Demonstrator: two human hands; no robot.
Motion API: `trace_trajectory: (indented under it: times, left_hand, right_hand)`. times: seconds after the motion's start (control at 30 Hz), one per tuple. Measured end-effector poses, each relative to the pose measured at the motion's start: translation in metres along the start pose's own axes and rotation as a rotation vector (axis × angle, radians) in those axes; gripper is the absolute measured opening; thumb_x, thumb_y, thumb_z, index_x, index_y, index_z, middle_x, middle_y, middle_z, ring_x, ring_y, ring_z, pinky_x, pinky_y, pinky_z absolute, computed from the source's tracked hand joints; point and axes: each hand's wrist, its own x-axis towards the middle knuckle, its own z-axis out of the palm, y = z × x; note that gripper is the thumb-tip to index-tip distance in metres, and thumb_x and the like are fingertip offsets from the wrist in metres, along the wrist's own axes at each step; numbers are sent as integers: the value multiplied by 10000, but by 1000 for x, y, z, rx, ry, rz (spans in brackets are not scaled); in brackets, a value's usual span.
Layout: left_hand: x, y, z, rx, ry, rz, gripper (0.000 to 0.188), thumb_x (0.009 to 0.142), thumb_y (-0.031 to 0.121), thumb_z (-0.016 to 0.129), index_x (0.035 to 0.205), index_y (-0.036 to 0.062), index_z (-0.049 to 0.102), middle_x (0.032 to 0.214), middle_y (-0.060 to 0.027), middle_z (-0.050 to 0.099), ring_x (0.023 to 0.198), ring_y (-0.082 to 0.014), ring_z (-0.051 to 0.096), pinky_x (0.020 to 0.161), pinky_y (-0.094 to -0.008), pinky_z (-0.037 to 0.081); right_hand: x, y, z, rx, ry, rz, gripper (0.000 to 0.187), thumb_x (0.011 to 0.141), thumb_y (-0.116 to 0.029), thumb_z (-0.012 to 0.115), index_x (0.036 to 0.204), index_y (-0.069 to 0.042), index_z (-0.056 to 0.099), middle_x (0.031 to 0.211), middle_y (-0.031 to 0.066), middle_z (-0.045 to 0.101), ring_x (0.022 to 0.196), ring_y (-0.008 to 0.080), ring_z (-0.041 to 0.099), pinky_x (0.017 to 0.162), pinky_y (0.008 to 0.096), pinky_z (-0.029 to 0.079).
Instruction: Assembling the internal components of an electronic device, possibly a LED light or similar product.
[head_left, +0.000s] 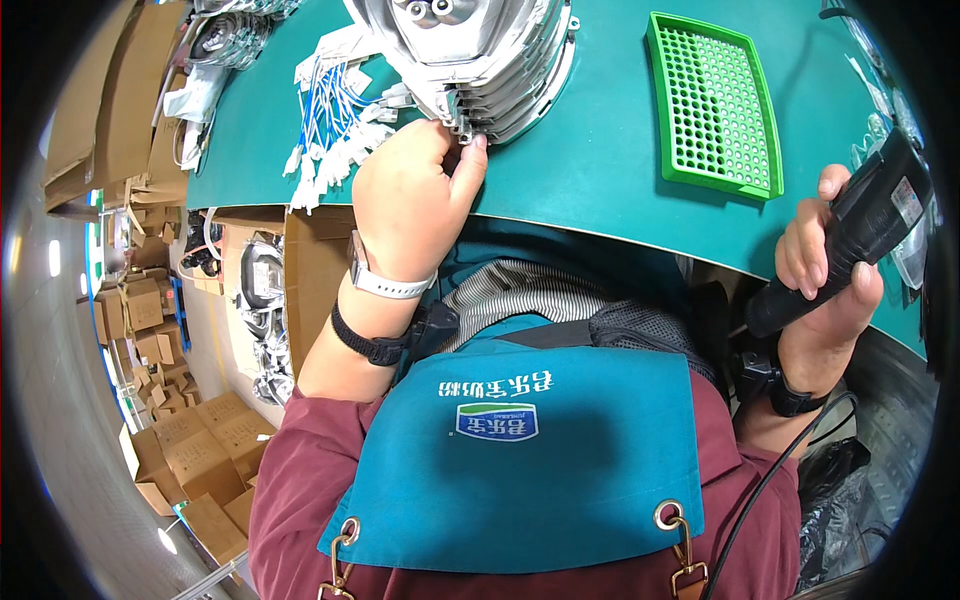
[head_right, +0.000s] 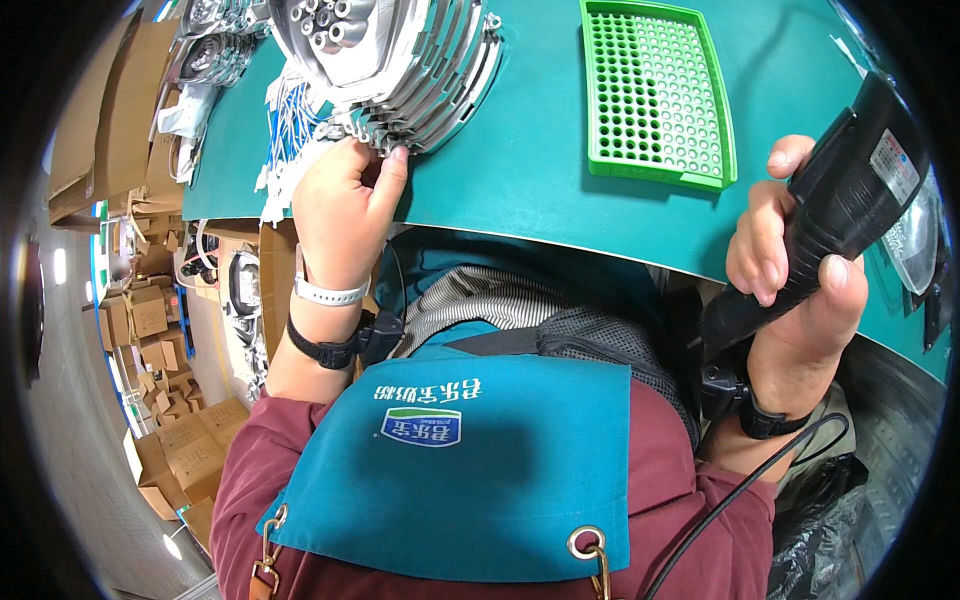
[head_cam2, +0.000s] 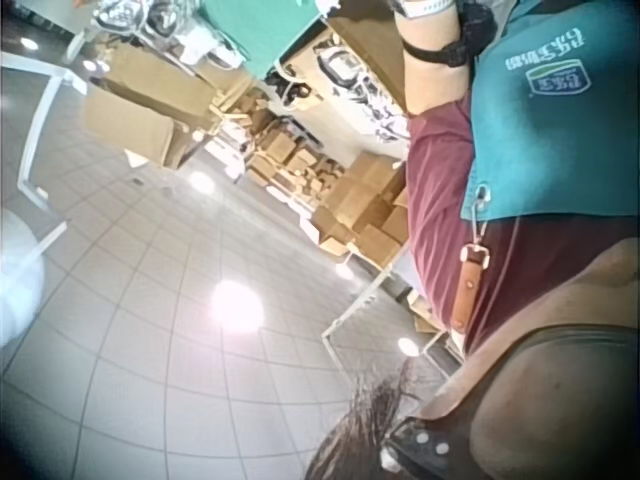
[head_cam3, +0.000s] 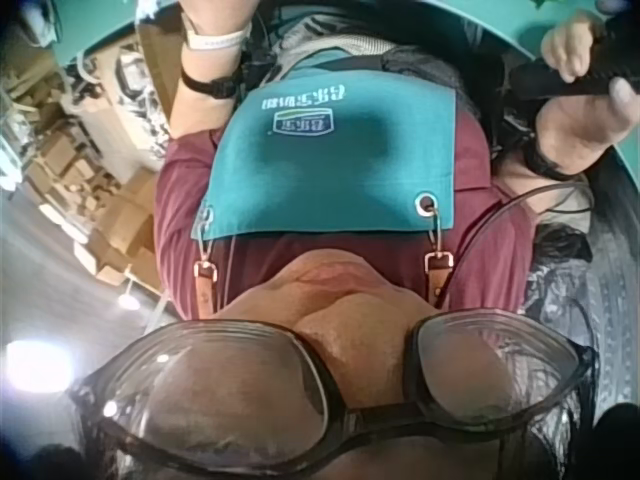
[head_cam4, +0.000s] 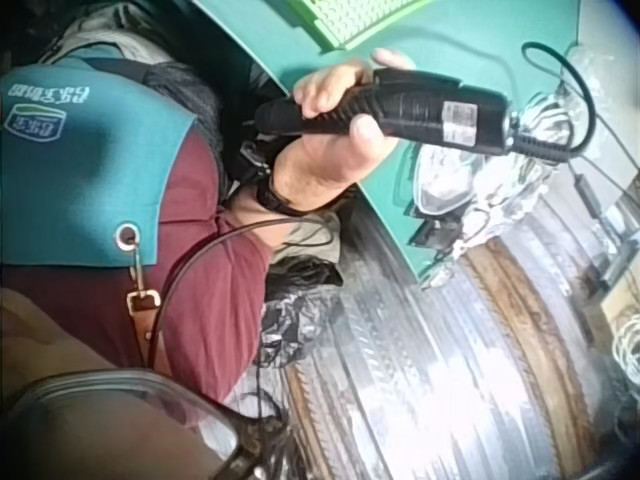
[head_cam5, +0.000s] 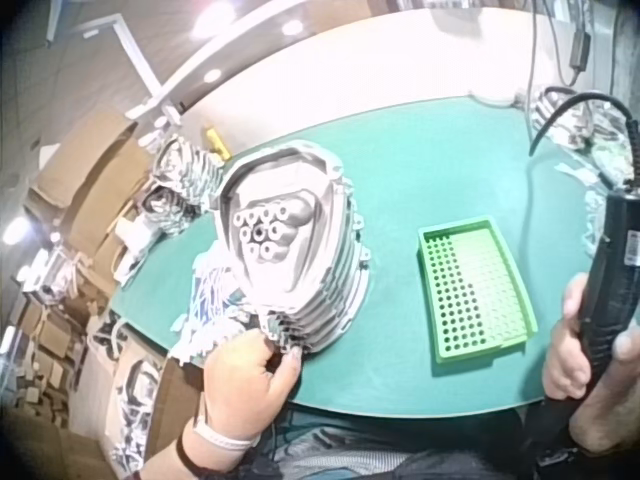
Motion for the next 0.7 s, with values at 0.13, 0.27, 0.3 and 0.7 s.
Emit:
trace_trajectory:
  times: [0.13,0.27,0.3,0.7]
  left_hand:
    - [1,-4,2,-15,6,16,220,783,220,658,681,49,565,634,-78,548,582,-274,550,515,-360,427]
    - [-2,-1,1,-38,-43,-44,229,799,225,648,691,47,553,627,-90,532,583,-288,539,521,-361,426]
    - [-4,-2,0,-40,-41,-64,235,807,228,644,693,47,546,631,-95,529,588,-292,536,524,-363,425]
    - [-5,-6,4,12,-53,-45,302,830,269,618,665,38,515,637,-109,512,593,-317,530,525,-383,413]
  right_hand:
    - [-1,1,3,0,40,-16,684,674,-431,692,1101,23,410,554,-24,451,417,50,407,395,188,324]
    - [-1,2,5,-12,58,-28,686,668,-435,690,1100,23,415,553,-24,451,416,47,403,392,186,317]
    - [-1,3,7,-16,60,-34,688,668,-436,689,1101,23,415,554,-24,452,416,46,402,390,185,314]
    - [0,2,3,36,-4,-22,650,690,-393,723,1106,-22,388,576,-42,437,431,26,394,401,160,295]
